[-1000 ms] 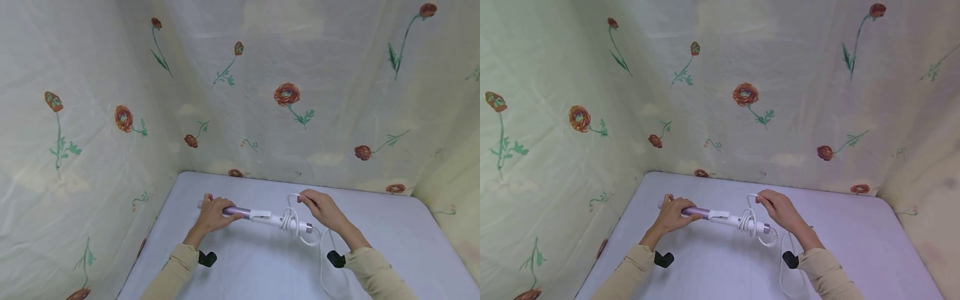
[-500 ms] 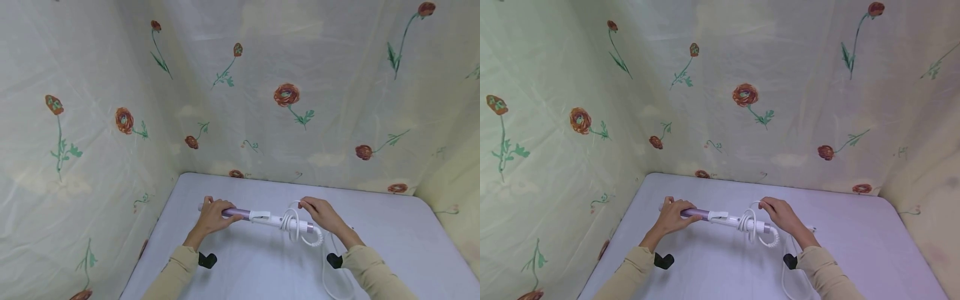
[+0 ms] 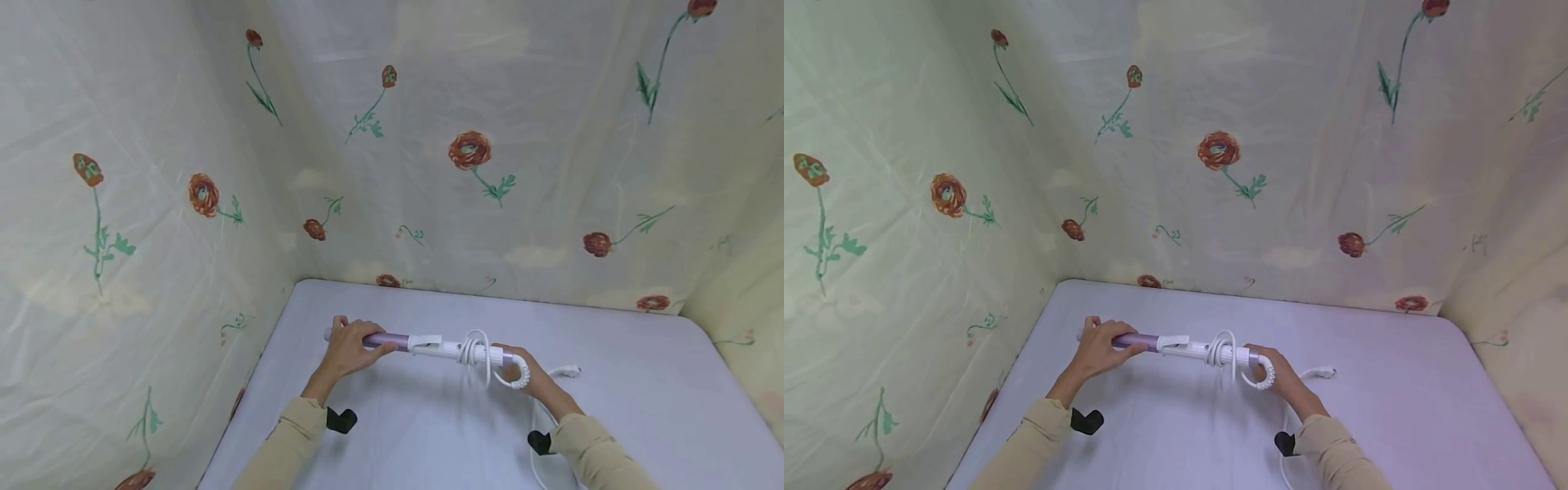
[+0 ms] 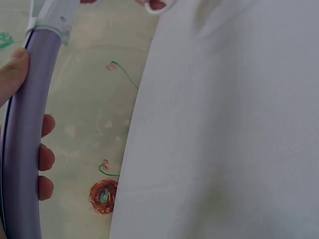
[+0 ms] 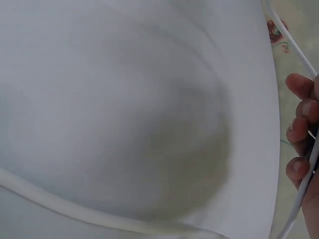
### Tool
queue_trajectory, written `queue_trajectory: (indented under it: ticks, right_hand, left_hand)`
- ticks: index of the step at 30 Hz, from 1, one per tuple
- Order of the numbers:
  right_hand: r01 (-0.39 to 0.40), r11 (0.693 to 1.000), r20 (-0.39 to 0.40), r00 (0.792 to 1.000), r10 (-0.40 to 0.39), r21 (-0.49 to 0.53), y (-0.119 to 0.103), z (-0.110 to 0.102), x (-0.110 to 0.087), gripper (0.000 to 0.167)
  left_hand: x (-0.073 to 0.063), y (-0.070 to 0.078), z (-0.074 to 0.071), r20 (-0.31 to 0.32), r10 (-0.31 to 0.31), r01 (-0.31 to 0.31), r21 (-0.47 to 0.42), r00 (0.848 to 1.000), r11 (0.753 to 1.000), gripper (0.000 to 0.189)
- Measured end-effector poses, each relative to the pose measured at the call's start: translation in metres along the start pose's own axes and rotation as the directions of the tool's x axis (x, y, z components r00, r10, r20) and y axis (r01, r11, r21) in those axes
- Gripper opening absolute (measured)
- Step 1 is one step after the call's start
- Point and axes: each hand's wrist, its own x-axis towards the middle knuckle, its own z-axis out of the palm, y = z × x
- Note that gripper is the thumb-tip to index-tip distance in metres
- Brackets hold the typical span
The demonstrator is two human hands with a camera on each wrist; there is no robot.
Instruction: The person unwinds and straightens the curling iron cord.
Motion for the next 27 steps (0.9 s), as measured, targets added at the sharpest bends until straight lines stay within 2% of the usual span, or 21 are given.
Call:
queue_trajectory:
  ticks: [2, 4, 6, 8, 10, 12, 14, 16, 20, 25, 27]
  right_hand:
    - [0.078, 0.997, -0.033, 0.996, -0.078, -0.01, 0.003, 0.007, -0.004, 0.015]
    - [0.185, 0.983, -0.08, 0.98, -0.184, 0.0, 0.007, 0.015, -0.007, 0.013]
    - [0.233, 0.972, -0.112, 0.966, -0.231, 0.002, 0.01, 0.025, -0.009, 0.012]
    - [0.191, 0.98, -0.116, 0.976, -0.183, 0.063, 0.011, 0.032, -0.011, 0.014]
    - [0.061, 0.994, -0.089, 0.995, -0.053, 0.089, 0.008, 0.038, -0.015, 0.016]
    - [-0.04, 0.997, -0.078, 0.996, 0.044, 0.059, 0.003, 0.043, -0.019, 0.022]
    - [-0.068, 0.997, -0.1, 0.992, 0.071, 0.04, -0.003, 0.046, -0.023, 0.028]
    - [-0.065, 0.998, -0.136, 0.988, 0.067, 0.023, -0.01, 0.049, -0.028, 0.032]
    - [-0.038, 0.997, -0.196, 0.979, 0.049, 0.062, -0.026, 0.054, -0.037, 0.037]
    - [0.036, 0.995, -0.282, 0.959, -0.007, 0.096, -0.043, 0.056, -0.044, 0.041]
    - [0.053, 0.99, -0.291, 0.957, -0.012, 0.132, -0.05, 0.055, -0.046, 0.041]
  left_hand:
    - [0.0, 0.001, 0.0, 0.001, -0.012, 0.012, 0.004, 1.0, 1.0, 0.041]
    - [0.001, 0.002, 0.0, 0.004, -0.026, 0.026, 0.004, 1.0, 1.0, 0.041]
    - [0.001, 0.003, 0.001, 0.005, -0.035, 0.035, 0.002, 0.999, 0.999, 0.041]
    - [0.001, 0.003, 0.001, -0.002, -0.043, 0.043, -0.003, 0.999, 0.999, 0.042]
    - [0.001, 0.002, 0.003, -0.011, -0.05, 0.05, -0.006, 0.999, 0.999, 0.043]
    - [0.001, 0.001, 0.004, -0.023, -0.057, 0.057, -0.012, 0.998, 0.998, 0.045]
    - [0.001, 0.0, 0.006, -0.033, -0.068, 0.067, -0.014, 0.997, 0.998, 0.047]
    - [0.001, 0.0, 0.007, -0.039, -0.076, 0.075, -0.016, 0.996, 0.997, 0.048]
    - [0.003, -0.001, 0.007, -0.046, -0.094, 0.094, -0.014, 0.995, 0.996, 0.048]
    - [0.004, 0.001, 0.006, -0.052, -0.11, 0.11, -0.009, 0.993, 0.994, 0.048]
    - [0.004, 0.001, 0.007, -0.052, -0.11, 0.11, -0.002, 0.993, 0.994, 0.048]
